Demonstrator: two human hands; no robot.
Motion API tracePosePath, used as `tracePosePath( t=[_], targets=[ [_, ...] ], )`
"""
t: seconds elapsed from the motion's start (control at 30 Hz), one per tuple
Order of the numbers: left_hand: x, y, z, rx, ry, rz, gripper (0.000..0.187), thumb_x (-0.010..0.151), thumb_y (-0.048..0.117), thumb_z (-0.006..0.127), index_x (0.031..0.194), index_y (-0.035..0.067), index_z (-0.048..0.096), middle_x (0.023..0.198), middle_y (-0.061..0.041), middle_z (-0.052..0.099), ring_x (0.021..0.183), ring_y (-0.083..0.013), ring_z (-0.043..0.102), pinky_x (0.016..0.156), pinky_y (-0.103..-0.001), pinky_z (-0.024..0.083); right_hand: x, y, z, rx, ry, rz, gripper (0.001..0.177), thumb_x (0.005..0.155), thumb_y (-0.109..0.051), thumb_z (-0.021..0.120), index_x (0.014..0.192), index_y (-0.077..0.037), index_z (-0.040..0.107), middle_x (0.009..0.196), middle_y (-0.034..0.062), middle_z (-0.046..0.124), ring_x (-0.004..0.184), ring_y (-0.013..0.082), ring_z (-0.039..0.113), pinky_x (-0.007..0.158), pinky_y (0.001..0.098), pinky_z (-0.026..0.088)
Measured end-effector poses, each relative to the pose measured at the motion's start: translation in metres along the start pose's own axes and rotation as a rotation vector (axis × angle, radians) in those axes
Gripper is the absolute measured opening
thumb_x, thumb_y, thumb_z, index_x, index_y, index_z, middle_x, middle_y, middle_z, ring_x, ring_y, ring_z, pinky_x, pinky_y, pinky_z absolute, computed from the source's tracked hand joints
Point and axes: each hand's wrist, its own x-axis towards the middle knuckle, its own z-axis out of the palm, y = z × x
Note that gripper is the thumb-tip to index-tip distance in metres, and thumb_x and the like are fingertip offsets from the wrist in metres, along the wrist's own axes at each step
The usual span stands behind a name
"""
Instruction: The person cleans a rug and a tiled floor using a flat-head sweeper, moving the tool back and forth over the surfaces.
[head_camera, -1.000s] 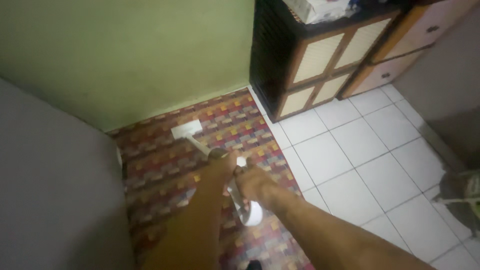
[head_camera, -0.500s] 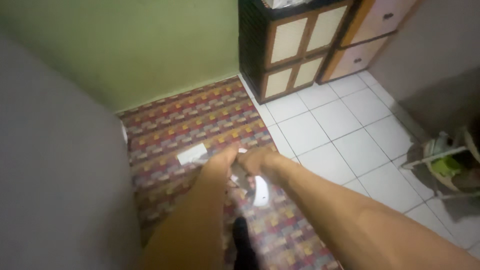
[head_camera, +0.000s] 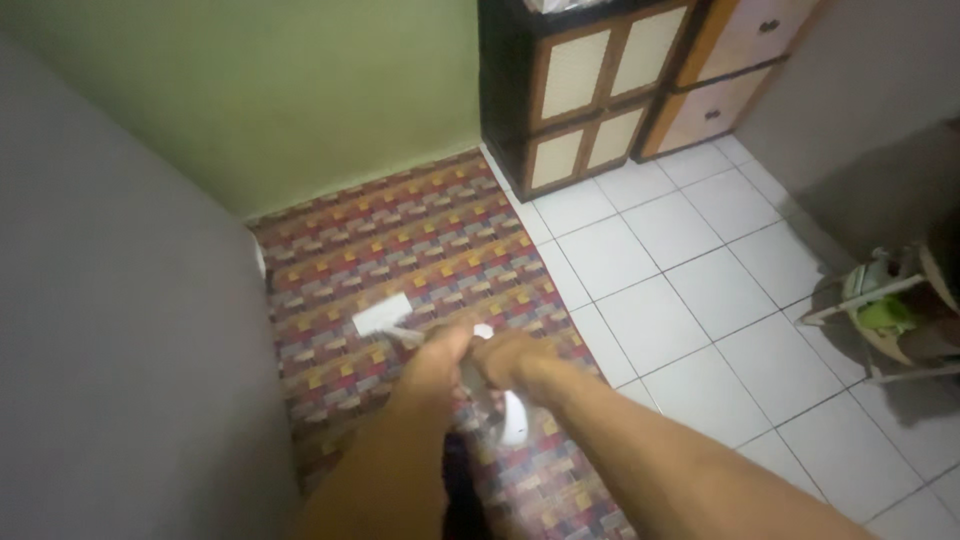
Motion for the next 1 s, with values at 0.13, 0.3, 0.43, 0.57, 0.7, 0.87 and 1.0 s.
tracePosePath(
  t=[0.13, 0.3, 0.43, 0.57, 0.7, 0.87, 1.0],
  targets=[
    [0.033, 0.016, -0.033, -0.002, 0.032, -0.031, 0.034, 0.091, 0.034, 0.067, 0.110, 0.006, 0.072, 0.092, -0.012, 0.072, 0.076, -0.0279, 0.066, 0.064, -0.045, 0.054, 0.058, -0.009, 0.028, -0.149, 0.055, -0.089, 0.041, 0.101, -0.031, 0.041, 0.126, -0.012, 0.068, 0.127, 0.0163, 0.065, 0.118, 0.0329, 0.063, 0.100, 0.0434, 0.050],
    [0.108, 0.077, -0.075, 0.013, 0.072, -0.024, 0.034, 0.091, 0.034, 0.067, 0.109, 0.007, 0.072, 0.092, -0.011, 0.072, 0.076, -0.0280, 0.066, 0.064, -0.045, 0.054, 0.155, -0.046, 0.030, -0.232, 0.077, -0.176, 0.045, 0.106, -0.025, 0.029, 0.125, -0.008, 0.065, 0.133, 0.0214, 0.057, 0.119, 0.0376, 0.061, 0.103, 0.0432, 0.048],
    [0.173, 0.115, -0.106, 0.038, 0.105, 0.000, 0.033, 0.091, 0.034, 0.067, 0.109, 0.007, 0.073, 0.092, -0.011, 0.072, 0.076, -0.0280, 0.066, 0.064, -0.045, 0.054, 0.211, -0.090, 0.023, -0.562, 0.140, -0.257, 0.044, 0.104, -0.024, 0.027, 0.126, -0.010, 0.062, 0.126, 0.0166, 0.066, 0.126, 0.0373, 0.056, 0.108, 0.0468, 0.043],
    [0.224, 0.145, -0.132, 0.039, 0.123, 0.009, 0.033, 0.091, 0.034, 0.067, 0.109, 0.007, 0.073, 0.092, -0.011, 0.072, 0.076, -0.0281, 0.067, 0.064, -0.045, 0.054, 0.237, -0.137, -0.007, 0.067, 0.184, 0.140, 0.065, 0.103, -0.044, 0.044, 0.152, -0.003, 0.033, 0.132, 0.0236, 0.061, 0.125, 0.0386, 0.059, 0.107, 0.0429, 0.047],
    [0.255, 0.167, -0.151, 0.046, 0.131, -0.001, 0.033, 0.091, 0.034, 0.067, 0.109, 0.008, 0.073, 0.092, -0.011, 0.072, 0.076, -0.0281, 0.067, 0.064, -0.045, 0.054, 0.252, -0.180, -0.038, 0.143, 0.027, 0.199, 0.058, 0.107, -0.039, 0.037, 0.154, -0.005, 0.031, 0.126, 0.0223, 0.067, 0.117, 0.0385, 0.069, 0.103, 0.0437, 0.053],
    [0.273, 0.181, -0.159, 0.035, 0.092, -0.024, 0.033, 0.091, 0.035, 0.066, 0.109, 0.008, 0.073, 0.092, -0.011, 0.072, 0.077, -0.0281, 0.067, 0.064, -0.045, 0.054, 0.300, -0.172, -0.031, -0.046, 0.049, 0.011, 0.043, 0.111, -0.031, 0.036, 0.145, -0.009, 0.047, 0.137, 0.0214, 0.053, 0.117, 0.0415, 0.066, 0.102, 0.0461, 0.052],
    [0.277, 0.168, -0.165, 0.029, 0.121, 0.028, 0.033, 0.091, 0.035, 0.066, 0.109, 0.008, 0.073, 0.092, -0.011, 0.072, 0.077, -0.0282, 0.067, 0.064, -0.046, 0.054, 0.323, -0.140, -0.003, -0.951, -0.073, -0.518, 0.022, 0.088, -0.025, 0.067, 0.096, -0.017, 0.085, 0.111, 0.0087, 0.076, 0.129, 0.0329, 0.056, 0.117, 0.0438, 0.035]
  ],
)
